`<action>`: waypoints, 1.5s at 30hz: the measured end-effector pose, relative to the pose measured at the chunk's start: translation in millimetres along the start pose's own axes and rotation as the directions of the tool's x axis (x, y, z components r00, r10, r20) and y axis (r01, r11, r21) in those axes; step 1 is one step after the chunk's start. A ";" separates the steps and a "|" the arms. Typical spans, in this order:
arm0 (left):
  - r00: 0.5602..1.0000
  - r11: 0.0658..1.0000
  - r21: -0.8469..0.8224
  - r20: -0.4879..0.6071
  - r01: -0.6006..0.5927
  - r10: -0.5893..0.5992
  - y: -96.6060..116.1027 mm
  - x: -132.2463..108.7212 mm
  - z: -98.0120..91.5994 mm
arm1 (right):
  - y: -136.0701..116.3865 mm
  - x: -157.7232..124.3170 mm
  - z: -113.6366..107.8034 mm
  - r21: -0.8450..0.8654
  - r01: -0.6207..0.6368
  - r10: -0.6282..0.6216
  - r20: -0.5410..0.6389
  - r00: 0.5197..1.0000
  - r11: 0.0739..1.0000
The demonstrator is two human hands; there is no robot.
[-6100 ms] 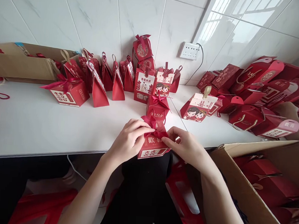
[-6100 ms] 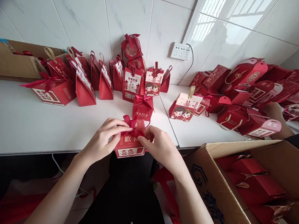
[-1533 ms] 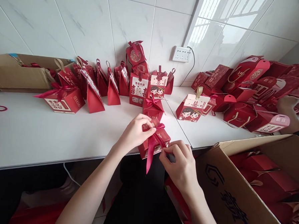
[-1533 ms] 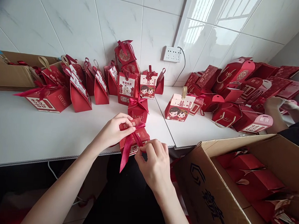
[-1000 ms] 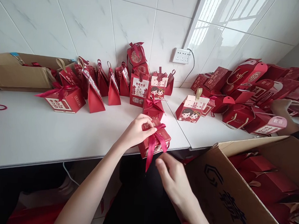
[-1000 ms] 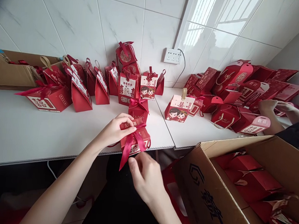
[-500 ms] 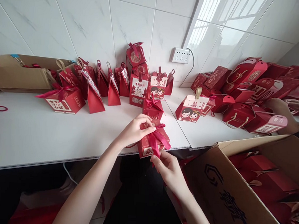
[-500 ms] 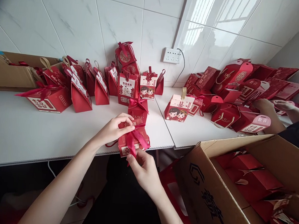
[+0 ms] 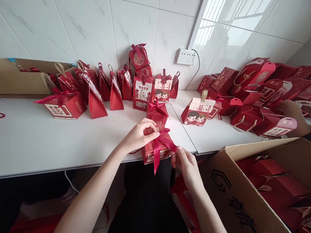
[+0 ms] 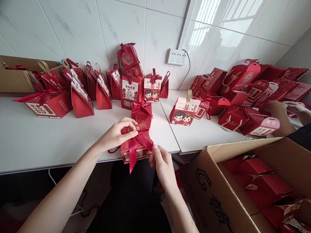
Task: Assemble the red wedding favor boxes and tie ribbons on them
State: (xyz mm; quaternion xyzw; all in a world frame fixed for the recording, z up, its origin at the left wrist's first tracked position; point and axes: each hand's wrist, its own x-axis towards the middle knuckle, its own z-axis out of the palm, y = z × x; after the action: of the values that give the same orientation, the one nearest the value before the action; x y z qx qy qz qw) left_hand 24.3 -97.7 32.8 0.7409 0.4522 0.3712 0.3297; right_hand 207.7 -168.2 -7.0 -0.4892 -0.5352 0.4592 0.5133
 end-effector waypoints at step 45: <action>0.866 0.909 -0.049 -0.288 0.414 -0.409 9.6 -38.3 5.9 | -26.9 74.6 8.7 -0.335 0.016 0.013 0.086 0.996 0.942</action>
State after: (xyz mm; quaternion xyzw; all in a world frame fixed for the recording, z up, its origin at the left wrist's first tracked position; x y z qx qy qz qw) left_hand 21.3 -137.2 28.0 0.5669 0.6460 0.3944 0.3252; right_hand 198.0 -96.5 26.8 -0.5486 -0.6278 0.3817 0.3990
